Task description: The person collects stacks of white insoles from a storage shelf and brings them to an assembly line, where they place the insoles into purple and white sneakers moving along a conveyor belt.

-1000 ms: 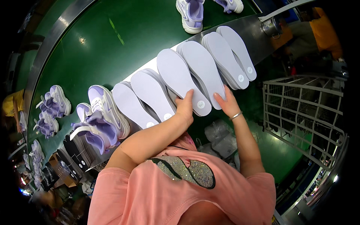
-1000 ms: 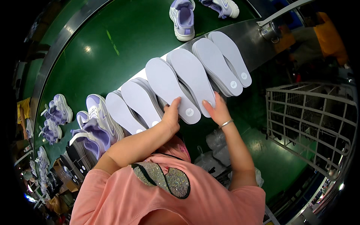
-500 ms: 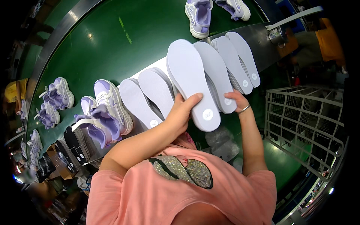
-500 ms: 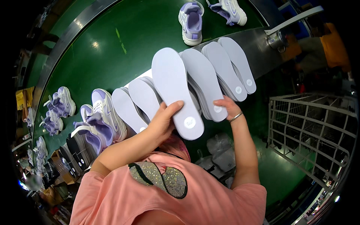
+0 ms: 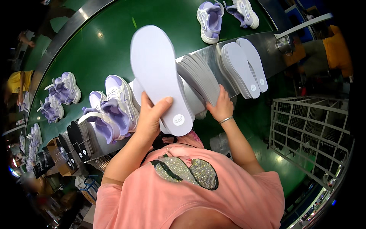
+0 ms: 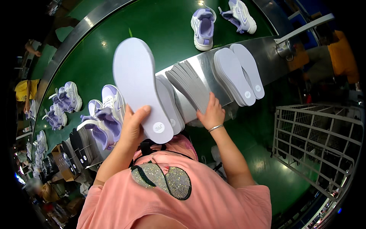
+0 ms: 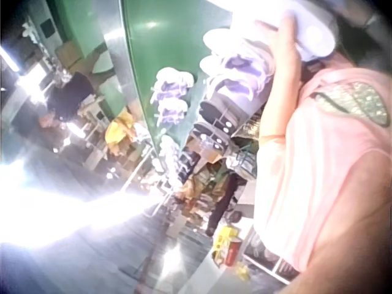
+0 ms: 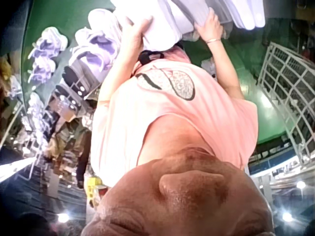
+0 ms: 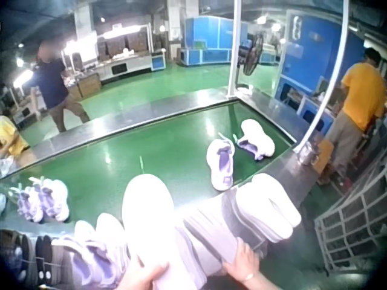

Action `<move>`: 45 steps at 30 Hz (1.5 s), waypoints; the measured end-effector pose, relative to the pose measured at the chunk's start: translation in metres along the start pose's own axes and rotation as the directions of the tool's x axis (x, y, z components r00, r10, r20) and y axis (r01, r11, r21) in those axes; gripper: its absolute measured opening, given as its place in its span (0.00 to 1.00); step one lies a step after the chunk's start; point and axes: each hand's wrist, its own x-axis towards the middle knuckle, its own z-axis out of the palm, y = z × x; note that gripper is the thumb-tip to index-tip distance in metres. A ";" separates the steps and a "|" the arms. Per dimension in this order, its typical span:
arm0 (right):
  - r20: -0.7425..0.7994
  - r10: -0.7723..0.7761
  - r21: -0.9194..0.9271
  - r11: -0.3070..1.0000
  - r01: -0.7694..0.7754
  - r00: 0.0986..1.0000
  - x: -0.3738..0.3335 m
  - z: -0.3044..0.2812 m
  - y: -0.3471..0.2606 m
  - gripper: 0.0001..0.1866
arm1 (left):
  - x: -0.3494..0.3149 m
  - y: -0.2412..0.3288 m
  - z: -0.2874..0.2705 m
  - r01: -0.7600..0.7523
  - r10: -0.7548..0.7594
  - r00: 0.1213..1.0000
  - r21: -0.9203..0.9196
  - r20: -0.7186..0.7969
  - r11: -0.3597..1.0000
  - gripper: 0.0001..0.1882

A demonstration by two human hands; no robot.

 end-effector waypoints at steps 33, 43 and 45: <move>0.186 -0.462 0.968 -0.064 -0.242 0.867 -0.134 -0.017 -0.121 0.36 | -0.049 -0.011 -0.097 -0.291 0.134 0.731 0.129 0.669 0.948 0.61; -0.211 -0.368 0.924 0.227 0.308 0.906 -0.211 -0.003 -0.162 0.36 | -0.113 -0.013 -0.109 -0.325 0.238 0.626 -0.029 0.742 0.945 0.66; -0.234 -0.333 0.917 0.236 0.321 0.913 -0.220 -0.004 -0.161 0.36 | -0.118 -0.016 -0.103 -0.297 0.269 0.607 -0.100 0.748 0.950 0.66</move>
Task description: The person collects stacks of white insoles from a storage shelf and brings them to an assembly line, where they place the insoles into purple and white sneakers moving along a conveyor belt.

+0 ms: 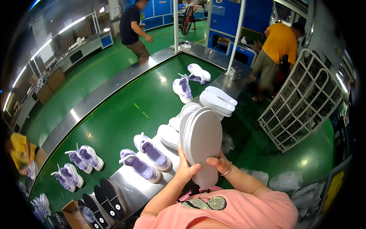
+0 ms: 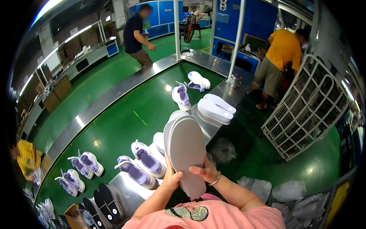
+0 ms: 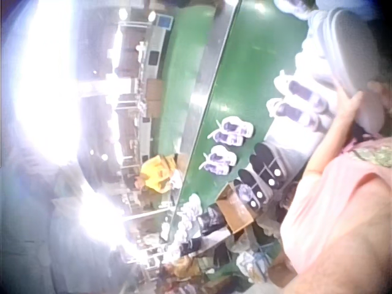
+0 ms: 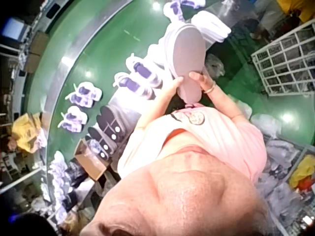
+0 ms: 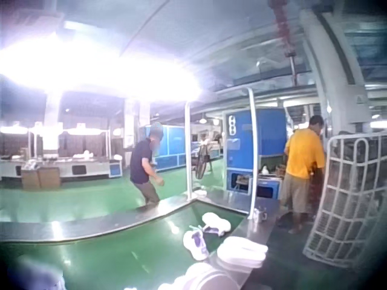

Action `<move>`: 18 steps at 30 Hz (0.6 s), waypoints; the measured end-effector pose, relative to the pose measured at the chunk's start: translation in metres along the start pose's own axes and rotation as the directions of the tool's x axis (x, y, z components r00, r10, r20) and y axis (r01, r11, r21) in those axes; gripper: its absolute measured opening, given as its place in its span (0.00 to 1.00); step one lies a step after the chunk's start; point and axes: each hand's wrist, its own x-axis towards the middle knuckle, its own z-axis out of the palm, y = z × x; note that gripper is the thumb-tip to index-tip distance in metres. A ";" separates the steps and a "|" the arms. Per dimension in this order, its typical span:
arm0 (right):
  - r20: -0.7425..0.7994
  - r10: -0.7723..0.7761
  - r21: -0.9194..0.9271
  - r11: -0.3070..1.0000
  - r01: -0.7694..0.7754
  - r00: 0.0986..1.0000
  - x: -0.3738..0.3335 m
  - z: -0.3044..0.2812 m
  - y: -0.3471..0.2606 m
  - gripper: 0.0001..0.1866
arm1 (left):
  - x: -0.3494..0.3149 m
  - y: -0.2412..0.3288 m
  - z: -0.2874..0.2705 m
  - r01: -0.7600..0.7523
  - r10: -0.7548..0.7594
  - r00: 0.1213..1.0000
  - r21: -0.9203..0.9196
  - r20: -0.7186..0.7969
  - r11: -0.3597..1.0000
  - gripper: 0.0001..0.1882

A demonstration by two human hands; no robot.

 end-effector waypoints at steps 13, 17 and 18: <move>-0.288 -0.381 -0.168 0.923 0.346 0.879 -0.076 -0.054 -0.011 0.51 | 0.035 -0.032 0.048 0.466 -0.377 0.848 -0.182 0.372 0.866 0.47; -0.235 -0.124 0.467 0.856 0.224 0.964 -0.108 -0.076 -0.033 0.47 | 0.062 -0.032 0.032 0.472 -0.539 0.608 0.281 0.583 0.836 0.62; -0.204 -0.042 0.318 0.942 0.107 0.978 -0.125 -0.091 -0.012 0.42 | 0.069 -0.032 0.044 0.428 -0.560 0.532 0.369 0.636 0.825 0.64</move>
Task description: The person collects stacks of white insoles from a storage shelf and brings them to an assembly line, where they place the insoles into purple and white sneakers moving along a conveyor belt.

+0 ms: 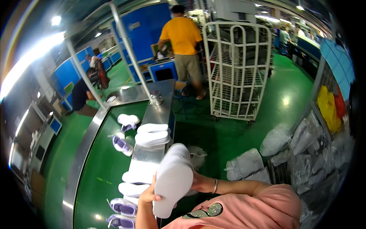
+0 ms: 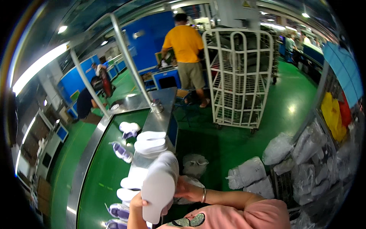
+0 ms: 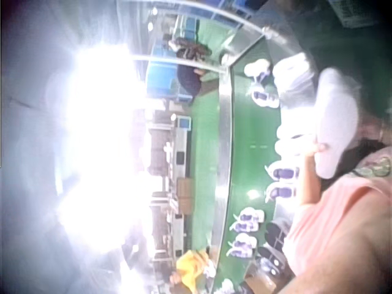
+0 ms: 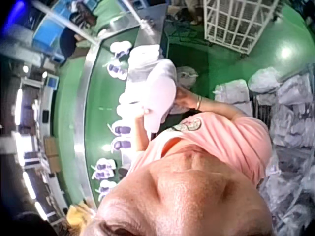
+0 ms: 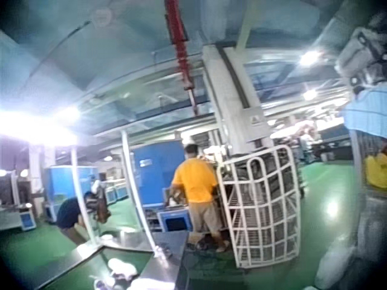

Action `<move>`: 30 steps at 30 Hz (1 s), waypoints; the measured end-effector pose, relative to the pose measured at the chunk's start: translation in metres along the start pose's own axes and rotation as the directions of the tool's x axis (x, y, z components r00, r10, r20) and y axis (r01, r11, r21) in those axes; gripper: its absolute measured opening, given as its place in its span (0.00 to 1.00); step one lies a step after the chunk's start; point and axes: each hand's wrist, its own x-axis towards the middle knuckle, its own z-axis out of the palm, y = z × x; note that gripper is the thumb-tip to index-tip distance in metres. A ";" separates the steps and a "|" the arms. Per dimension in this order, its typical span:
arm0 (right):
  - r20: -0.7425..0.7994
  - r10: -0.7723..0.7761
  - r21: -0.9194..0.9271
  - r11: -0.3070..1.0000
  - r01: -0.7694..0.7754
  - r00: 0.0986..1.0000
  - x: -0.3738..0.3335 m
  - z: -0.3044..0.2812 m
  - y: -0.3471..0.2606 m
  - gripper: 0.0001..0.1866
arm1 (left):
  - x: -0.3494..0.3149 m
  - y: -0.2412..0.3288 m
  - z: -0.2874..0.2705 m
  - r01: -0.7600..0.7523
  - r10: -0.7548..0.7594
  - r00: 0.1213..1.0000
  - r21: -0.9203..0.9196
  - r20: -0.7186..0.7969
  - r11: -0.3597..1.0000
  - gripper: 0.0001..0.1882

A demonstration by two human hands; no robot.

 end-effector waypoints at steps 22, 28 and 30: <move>-0.466 0.659 -0.363 0.466 -0.807 0.590 -0.204 -0.194 0.101 0.16 | 0.079 -0.016 0.090 0.535 -0.574 0.760 0.208 0.304 0.819 0.68; -0.484 0.678 -0.409 0.382 -0.828 0.552 -0.197 -0.204 0.127 0.16 | 0.073 -0.015 0.094 0.559 -0.573 0.799 0.125 0.184 0.819 0.68; -0.491 0.676 -0.428 0.363 -0.828 0.550 -0.192 -0.211 0.132 0.16 | 0.074 -0.015 0.097 0.566 -0.575 0.804 0.100 0.152 0.818 0.68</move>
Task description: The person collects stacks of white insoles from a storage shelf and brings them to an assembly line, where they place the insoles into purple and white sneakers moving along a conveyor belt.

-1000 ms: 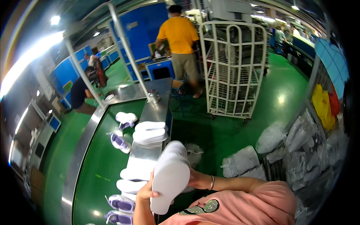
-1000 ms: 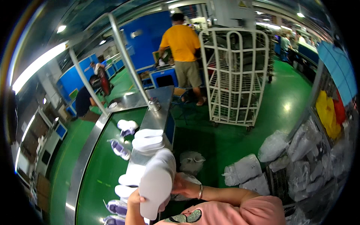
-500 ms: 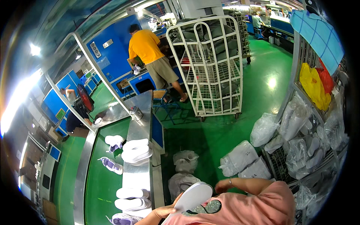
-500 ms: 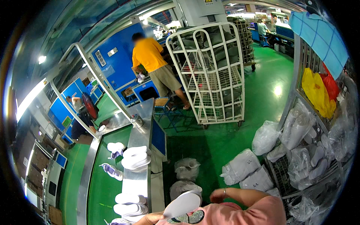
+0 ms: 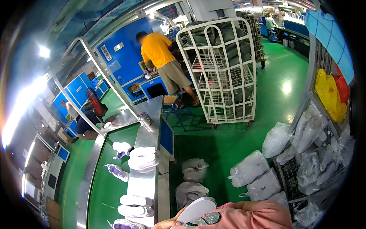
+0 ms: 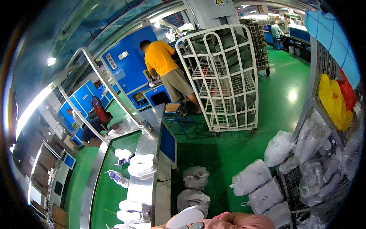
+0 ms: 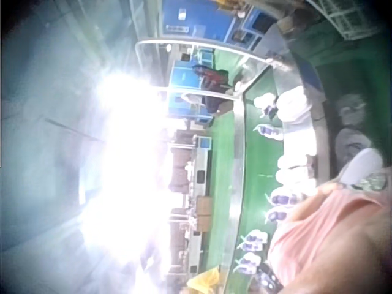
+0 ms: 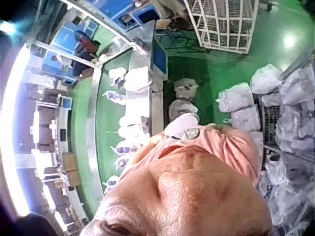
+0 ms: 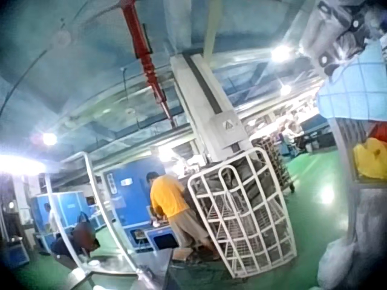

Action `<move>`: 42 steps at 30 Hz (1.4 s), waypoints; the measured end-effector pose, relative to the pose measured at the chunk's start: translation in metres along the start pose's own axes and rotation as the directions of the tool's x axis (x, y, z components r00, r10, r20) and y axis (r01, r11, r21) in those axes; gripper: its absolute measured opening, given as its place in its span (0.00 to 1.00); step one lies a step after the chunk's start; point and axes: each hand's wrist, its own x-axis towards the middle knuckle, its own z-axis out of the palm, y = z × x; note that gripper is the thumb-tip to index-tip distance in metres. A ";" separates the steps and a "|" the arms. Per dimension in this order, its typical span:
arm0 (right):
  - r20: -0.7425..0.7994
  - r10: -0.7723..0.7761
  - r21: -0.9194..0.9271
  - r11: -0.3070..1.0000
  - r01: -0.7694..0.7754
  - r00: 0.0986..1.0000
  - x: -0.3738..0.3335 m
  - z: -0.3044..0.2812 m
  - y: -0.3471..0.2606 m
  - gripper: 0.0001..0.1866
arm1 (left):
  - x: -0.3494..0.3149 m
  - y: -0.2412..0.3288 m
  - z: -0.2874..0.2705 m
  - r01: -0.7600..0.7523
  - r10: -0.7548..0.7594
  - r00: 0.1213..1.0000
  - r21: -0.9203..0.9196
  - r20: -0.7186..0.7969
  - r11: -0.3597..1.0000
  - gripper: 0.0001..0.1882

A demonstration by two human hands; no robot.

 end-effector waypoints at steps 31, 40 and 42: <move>0.089 0.019 -0.118 0.993 -0.008 0.996 0.002 0.016 0.027 0.17 | 0.013 0.003 0.028 0.025 -0.033 0.996 -0.088 -0.086 0.996 0.68; 0.123 -0.054 -0.247 0.965 0.083 0.991 -0.017 0.019 0.019 0.17 | 0.020 0.004 0.044 -0.078 0.075 0.997 -0.135 -0.025 0.988 0.68; 0.165 -0.039 -0.314 0.945 0.090 0.985 -0.025 0.024 0.008 0.17 | 0.003 -0.002 0.059 -0.091 0.074 0.993 -0.210 -0.087 0.973 0.68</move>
